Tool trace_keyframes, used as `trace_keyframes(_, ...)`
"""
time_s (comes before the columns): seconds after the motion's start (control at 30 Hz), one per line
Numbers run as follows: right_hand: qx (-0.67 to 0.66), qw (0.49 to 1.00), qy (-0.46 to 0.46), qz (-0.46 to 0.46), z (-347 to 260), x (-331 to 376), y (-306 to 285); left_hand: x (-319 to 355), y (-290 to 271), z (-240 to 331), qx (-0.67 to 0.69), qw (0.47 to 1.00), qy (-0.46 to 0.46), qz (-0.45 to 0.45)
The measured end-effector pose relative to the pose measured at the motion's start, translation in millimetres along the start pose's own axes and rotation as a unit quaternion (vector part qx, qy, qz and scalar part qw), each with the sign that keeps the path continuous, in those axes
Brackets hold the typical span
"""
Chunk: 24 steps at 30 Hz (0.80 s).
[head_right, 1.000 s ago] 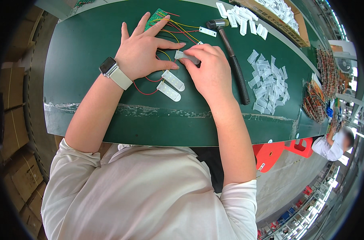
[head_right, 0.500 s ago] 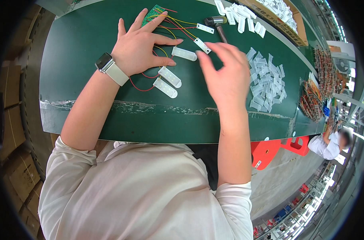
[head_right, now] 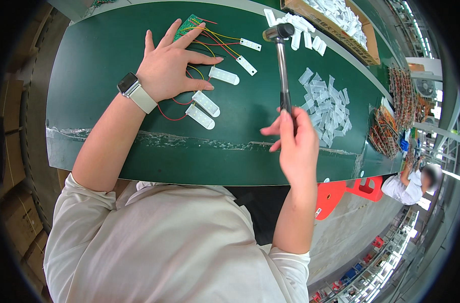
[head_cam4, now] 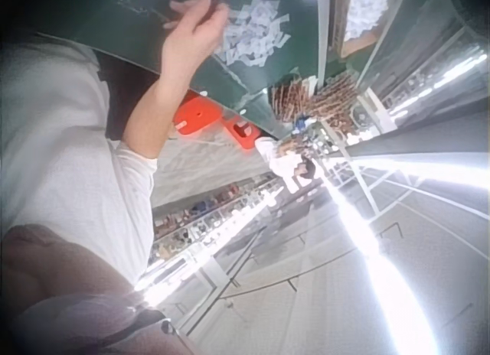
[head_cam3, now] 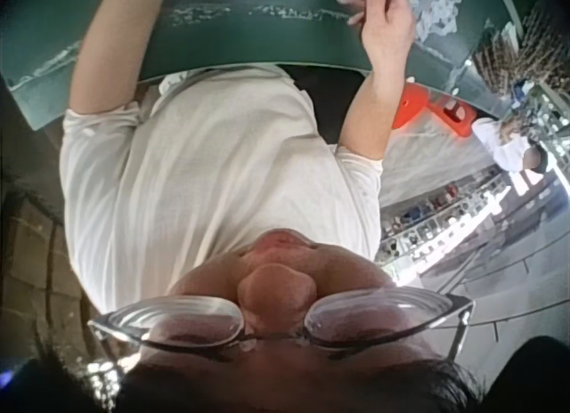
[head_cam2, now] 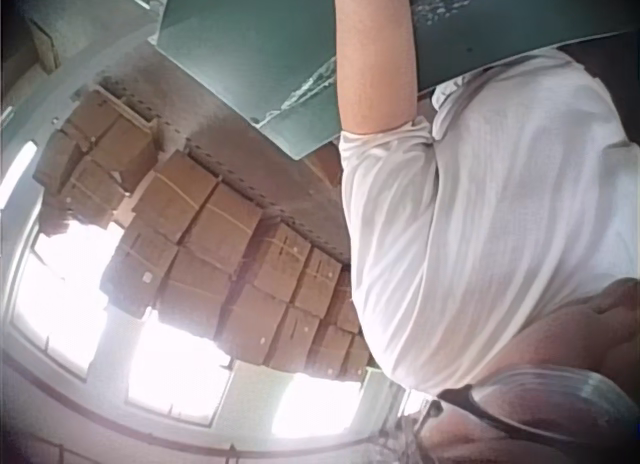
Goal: Manually assembling white plastic covers onto LED circuit boards and securing them using a small hammer.
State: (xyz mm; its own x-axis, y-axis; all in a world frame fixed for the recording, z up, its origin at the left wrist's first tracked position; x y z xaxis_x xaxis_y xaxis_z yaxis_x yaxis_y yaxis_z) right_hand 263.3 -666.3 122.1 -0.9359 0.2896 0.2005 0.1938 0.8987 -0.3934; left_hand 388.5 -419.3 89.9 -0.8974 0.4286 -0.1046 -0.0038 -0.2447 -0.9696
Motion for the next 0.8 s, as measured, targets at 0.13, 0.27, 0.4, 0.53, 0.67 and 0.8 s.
trace_keyframes(0.13, -0.003, 0.999, 0.011, -0.030, 11.9, 28.0, 11.2, -2.1, -0.6, 2.3, -0.009, 1.000, 0.002, -0.003)
trace_keyframes(0.27, 0.111, 0.980, -0.163, 0.002, 0.8, 43.8, 19.5, -1.9, 0.6, 2.2, -0.010, 1.000, 0.001, -0.006)
trace_keyframes(0.4, 0.168, 0.949, -0.264, 0.036, -10.4, 52.0, 27.5, -1.1, 0.9, 0.3, -0.012, 1.000, -0.003, -0.009)
trace_keyframes(0.53, 0.268, 0.948, -0.169, 0.010, 1.9, 45.7, 36.3, 3.3, -2.1, -2.8, -0.020, 0.992, 0.067, 0.105)
trace_keyframes(0.67, 0.293, 0.942, -0.165, -0.011, -9.4, 45.8, 33.3, -7.8, 0.0, -3.1, -0.054, 0.997, 0.015, -0.058)
trace_keyframes(0.8, 0.155, 0.965, -0.207, 0.036, -12.7, 62.9, 14.3, -6.2, 8.8, -7.8, -0.011, 0.999, 0.049, 0.004)
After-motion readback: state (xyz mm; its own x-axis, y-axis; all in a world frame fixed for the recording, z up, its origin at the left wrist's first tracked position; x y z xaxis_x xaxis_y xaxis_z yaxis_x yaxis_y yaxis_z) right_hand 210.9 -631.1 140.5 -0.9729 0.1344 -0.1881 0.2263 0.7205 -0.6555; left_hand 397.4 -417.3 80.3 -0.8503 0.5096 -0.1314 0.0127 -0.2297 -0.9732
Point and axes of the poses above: each hand's wrist, its own x-axis away from the middle knuckle, its own y-axis out of the palm, z = x × y, the point moved 7 cm from there along -x, towards the middle knuckle, and after that the axes turned 5 degrees about -x, right-handed, at the moved point
